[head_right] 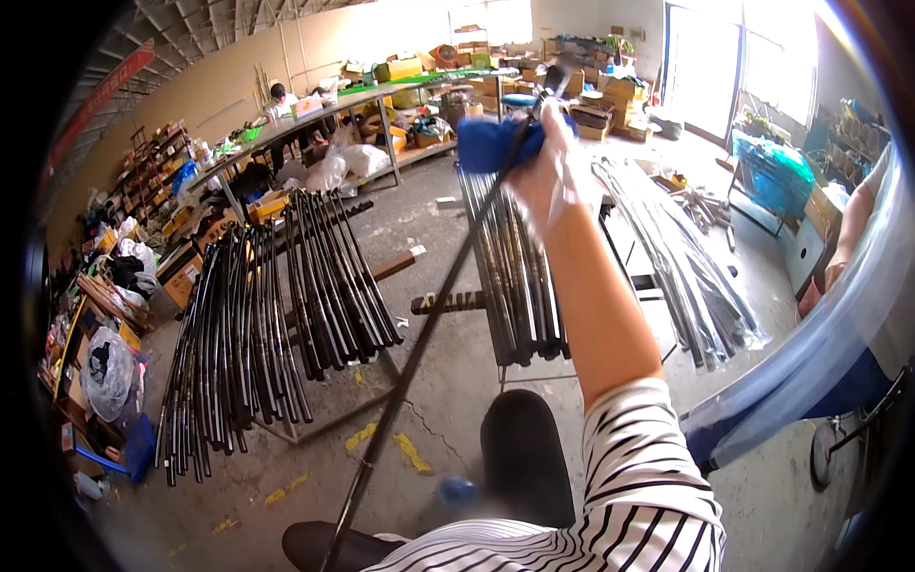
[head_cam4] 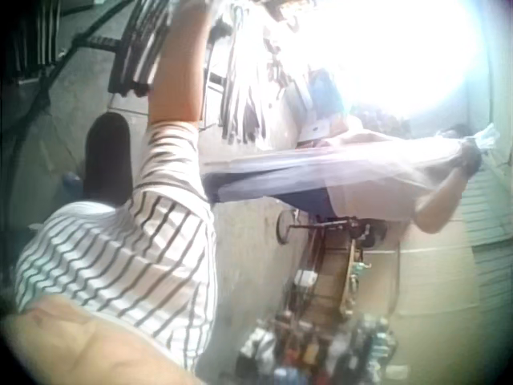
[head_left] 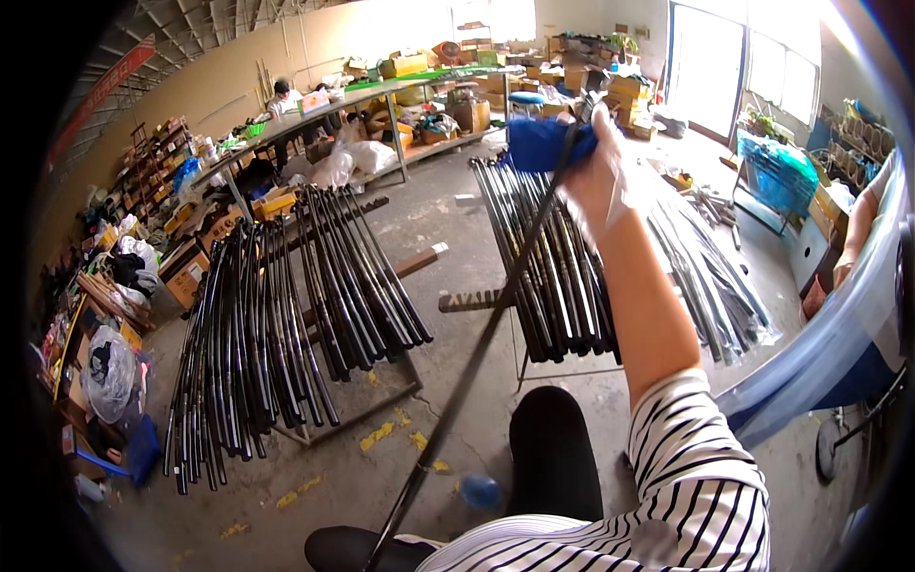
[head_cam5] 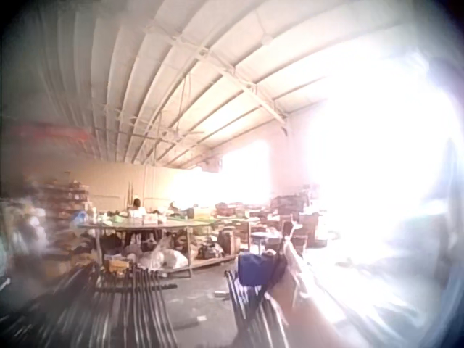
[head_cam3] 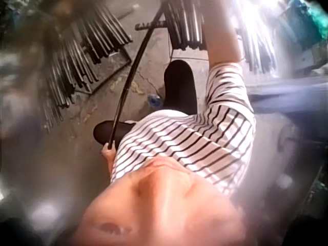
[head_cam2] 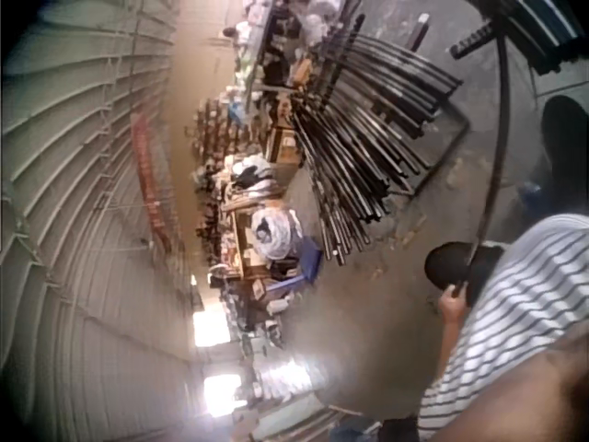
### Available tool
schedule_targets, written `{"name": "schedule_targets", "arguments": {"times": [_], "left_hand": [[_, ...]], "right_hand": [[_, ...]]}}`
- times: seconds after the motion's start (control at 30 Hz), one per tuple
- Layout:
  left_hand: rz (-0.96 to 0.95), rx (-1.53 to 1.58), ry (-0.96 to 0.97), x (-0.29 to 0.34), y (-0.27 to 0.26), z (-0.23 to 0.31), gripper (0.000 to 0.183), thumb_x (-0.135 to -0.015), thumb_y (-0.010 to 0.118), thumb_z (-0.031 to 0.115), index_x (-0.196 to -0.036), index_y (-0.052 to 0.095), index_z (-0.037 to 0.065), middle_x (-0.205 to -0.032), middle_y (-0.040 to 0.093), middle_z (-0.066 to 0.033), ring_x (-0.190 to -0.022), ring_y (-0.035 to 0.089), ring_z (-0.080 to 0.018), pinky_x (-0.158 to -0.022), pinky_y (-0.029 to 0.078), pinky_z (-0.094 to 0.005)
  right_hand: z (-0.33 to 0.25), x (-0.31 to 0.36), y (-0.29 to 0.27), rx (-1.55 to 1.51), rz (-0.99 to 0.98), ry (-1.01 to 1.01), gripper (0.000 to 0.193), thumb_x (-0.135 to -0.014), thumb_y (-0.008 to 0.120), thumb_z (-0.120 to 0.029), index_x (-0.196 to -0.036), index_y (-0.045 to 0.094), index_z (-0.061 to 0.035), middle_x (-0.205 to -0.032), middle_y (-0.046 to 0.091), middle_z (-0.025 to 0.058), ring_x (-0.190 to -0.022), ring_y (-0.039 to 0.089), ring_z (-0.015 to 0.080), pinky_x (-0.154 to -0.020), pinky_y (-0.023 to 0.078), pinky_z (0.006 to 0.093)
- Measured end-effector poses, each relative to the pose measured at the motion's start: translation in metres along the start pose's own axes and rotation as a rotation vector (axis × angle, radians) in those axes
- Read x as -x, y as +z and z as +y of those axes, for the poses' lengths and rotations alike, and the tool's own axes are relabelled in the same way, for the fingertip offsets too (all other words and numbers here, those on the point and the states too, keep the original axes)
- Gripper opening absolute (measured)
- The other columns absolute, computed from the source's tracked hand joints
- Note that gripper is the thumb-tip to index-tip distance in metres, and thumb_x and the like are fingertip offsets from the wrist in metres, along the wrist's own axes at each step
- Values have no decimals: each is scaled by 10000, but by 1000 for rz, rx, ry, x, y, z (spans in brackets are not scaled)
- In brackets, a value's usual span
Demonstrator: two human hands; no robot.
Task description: The person picks up metal rods one by one from a rack and wipes each rod along its length with a blue cloth before placing it back down.
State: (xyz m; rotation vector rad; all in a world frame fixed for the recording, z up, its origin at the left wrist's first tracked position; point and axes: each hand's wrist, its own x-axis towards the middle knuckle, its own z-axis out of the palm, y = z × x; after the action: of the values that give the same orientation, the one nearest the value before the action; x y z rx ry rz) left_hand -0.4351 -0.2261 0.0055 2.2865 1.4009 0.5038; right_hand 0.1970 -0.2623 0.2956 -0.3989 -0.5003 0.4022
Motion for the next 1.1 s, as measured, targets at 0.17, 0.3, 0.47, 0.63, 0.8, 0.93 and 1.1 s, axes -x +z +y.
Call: {"name": "schedule_targets", "arguments": {"times": [0.17, 0.3, 0.47, 0.63, 0.8, 0.93, 1.1], "left_hand": [[310, -199, -8, 28, 14, -67, 124, -718, 640, 163, -671, 601, 55, -639, 587, -154, -613, 558, -356, -544, 442, -437], [226, -165, -30, 19, 28, -76, 157, -711, 655, 159, -699, 625, 6, -648, 590, -189, -611, 556, -381, -557, 441, -446], [49, 56, 69, 10, 36, -62, 317, -751, 668, 200, -552, 549, -16, -504, 486, -201, -422, 447, -324, -445, 351, -417], [-168, 413, -89, -23, 54, 35, 390, -805, 634, 178, -536, 451, -37, -450, 337, -105, -418, 303, -181, -457, 275, -394], [-330, 605, -58, -47, 89, 38, 312, -788, 652, 166, -574, 502, -3, -469, 405, -68, -417, 347, -169, -445, 290, -376], [-546, 910, -206, -74, 70, 86, 188, -743, 702, 162, -676, 562, 55, -553, 487, -3, -484, 473, -154, -456, 372, -325], [-138, 995, 264, -91, 80, 121, 642, -685, 743, 179, -1212, 400, 54, -1145, 453, -109, -1029, 496, -234, -837, 427, -347]], "right_hand": [[-32, -38, -2, 219, -71, -35, 283, -835, 589, -281, -902, 563, -8, -831, 632, 173, -770, 641, 270, -719, 555, 394], [-37, -24, 13, 124, -209, -34, 309, -866, 503, -295, -1057, 577, -64, -915, 648, 144, -773, 652, 278, -618, 568, 357], [-6, -8, 23, 130, -674, -46, 231, -818, 565, -248, -945, 578, -55, -881, 629, 123, -751, 639, 226, -633, 554, 355], [63, 140, 111, 286, -132, 337, 220, -757, 656, -198, -893, 523, -90, -705, 547, 27, -566, 538, 119, -455, 433, 233], [127, 211, 101, 53, -195, 488, 194, -772, 683, -160, -828, 502, -123, -722, 530, -8, -585, 505, 86, -493, 430, 247], [179, 284, 71, 238, -239, 663, 184, -782, 676, -181, -816, 507, -116, -715, 505, -23, -650, 480, 79, -591, 426, 257], [206, 359, 19, 558, -390, 695, 172, -776, 660, -188, -867, 556, -85, -761, 533, -2, -715, 479, 68, -661, 434, 260]]}}
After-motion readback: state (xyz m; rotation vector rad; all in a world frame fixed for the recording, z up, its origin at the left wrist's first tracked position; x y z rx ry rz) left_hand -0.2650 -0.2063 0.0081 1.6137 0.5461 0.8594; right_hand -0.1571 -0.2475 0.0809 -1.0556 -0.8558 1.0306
